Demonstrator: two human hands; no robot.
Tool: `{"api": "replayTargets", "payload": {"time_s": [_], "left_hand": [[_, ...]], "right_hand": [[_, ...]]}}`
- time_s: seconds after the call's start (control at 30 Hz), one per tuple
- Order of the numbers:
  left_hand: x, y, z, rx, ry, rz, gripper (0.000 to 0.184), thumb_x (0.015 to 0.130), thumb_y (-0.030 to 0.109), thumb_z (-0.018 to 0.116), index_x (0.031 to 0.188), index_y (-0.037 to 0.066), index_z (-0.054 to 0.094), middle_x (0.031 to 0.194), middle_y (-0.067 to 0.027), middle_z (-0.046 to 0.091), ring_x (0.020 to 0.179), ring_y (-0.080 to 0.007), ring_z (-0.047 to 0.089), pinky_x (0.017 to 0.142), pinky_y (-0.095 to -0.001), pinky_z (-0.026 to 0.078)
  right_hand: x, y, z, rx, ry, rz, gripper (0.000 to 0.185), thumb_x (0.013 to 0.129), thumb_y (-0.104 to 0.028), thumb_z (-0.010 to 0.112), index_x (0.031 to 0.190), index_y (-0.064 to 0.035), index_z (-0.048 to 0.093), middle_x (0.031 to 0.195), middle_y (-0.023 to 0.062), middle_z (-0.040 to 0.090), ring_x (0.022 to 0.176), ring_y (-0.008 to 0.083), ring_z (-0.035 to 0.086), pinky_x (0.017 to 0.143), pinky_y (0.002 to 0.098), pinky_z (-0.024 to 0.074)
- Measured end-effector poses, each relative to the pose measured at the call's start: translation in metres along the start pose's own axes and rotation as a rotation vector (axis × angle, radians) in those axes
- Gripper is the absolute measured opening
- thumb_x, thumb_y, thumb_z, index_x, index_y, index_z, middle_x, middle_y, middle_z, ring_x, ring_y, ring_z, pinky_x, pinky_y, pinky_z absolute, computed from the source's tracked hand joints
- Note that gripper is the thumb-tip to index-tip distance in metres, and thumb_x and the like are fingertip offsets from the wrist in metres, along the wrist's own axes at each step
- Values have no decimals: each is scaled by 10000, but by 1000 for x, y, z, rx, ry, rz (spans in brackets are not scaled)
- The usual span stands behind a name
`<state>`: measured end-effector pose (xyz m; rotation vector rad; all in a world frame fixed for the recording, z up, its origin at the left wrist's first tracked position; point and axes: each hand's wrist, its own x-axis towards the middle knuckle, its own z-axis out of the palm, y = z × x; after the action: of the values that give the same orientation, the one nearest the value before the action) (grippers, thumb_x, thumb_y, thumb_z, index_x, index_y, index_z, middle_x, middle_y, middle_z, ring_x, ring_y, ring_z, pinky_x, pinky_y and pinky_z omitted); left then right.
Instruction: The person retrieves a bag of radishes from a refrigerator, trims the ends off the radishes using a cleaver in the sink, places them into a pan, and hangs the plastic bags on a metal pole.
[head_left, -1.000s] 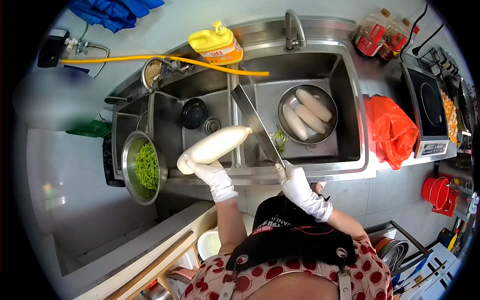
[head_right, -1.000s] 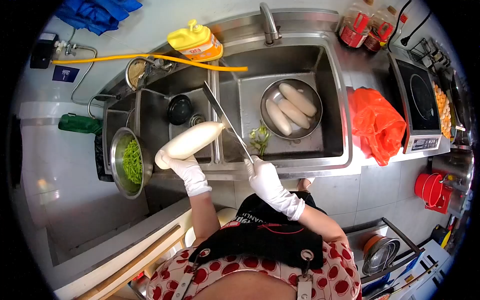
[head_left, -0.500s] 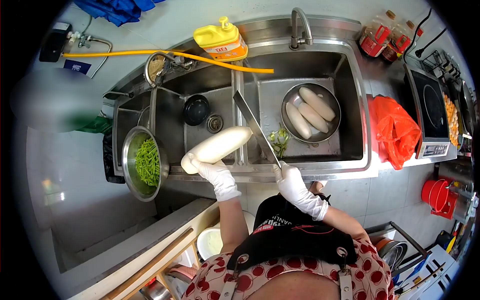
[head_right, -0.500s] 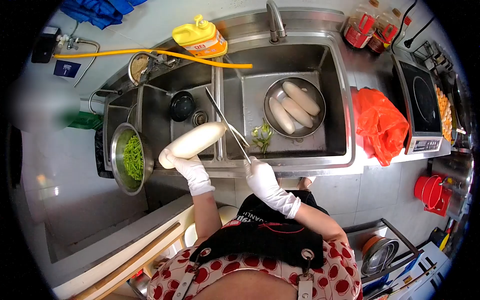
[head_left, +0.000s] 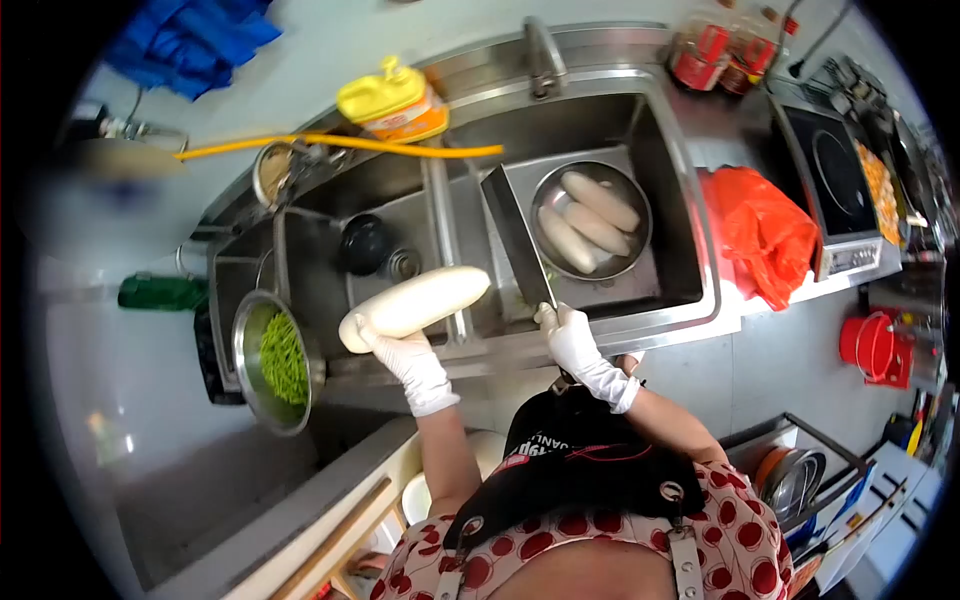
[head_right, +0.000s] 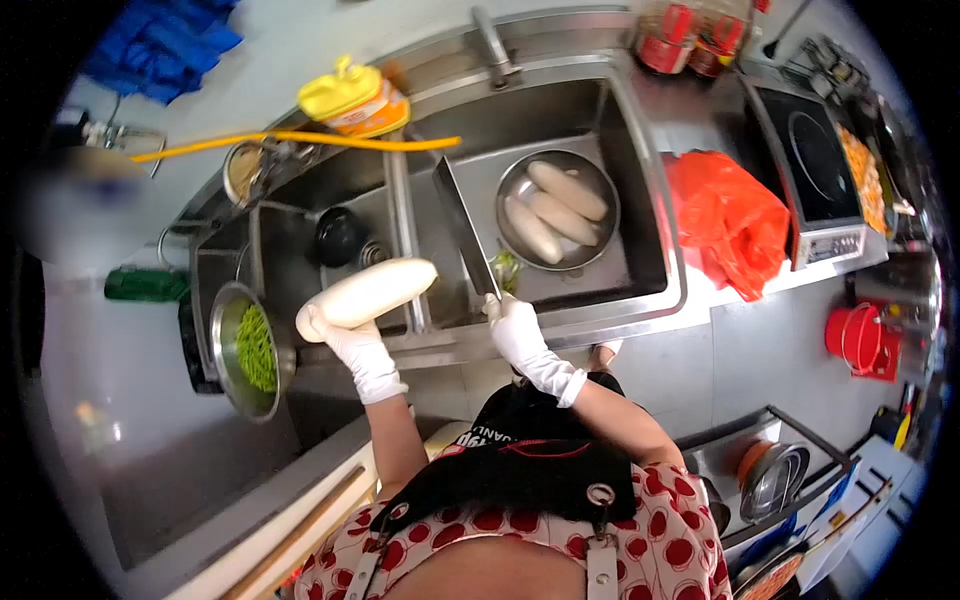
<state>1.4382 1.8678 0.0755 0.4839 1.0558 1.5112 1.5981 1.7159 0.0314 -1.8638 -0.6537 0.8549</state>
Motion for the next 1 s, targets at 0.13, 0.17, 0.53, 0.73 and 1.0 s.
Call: {"api": "replayTargets", "payload": {"time_s": [0.13,0.17,0.53,0.73,1.0], "left_hand": [[7,-53,14,72,-129,-180,632,837,502,602,1210,8,470,1154,-137,569,1055,-278,560,970,-425,434],[15,-76,12,82,-173,-244,621,840,499,600,1204,11,476,1154,-133,570,1054,-277,560,973,-426,430],[33,-366,59,429,-555,-925,620,897,546,436,1292,69,459,1232,-126,549,1103,-282,548,961,-433,433],[18,-374,74,843,-375,-732,557,879,437,572,1265,51,462,1210,-129,565,1040,-254,578,911,-384,458],[-235,-172,211,661,-1831,313,120,909,83,504,925,-4,585,938,-126,626,860,-233,608,784,-338,484]], "right_hand": [[-10,11,-60,-8,130,34,262,928,-197,521,829,29,608,657,225,605,646,400,612,577,419,470],[-15,4,-76,24,159,61,256,931,-194,515,843,25,613,651,219,603,638,392,614,569,410,468],[-69,9,-173,63,239,12,212,963,-196,493,888,-11,564,573,99,519,525,216,548,531,352,433],[-101,5,-232,80,282,47,191,927,-182,520,854,-12,567,658,185,539,613,371,554,560,387,445],[-132,40,-327,55,866,185,95,876,-95,587,871,0,591,687,142,596,604,199,580,600,313,472]]}}
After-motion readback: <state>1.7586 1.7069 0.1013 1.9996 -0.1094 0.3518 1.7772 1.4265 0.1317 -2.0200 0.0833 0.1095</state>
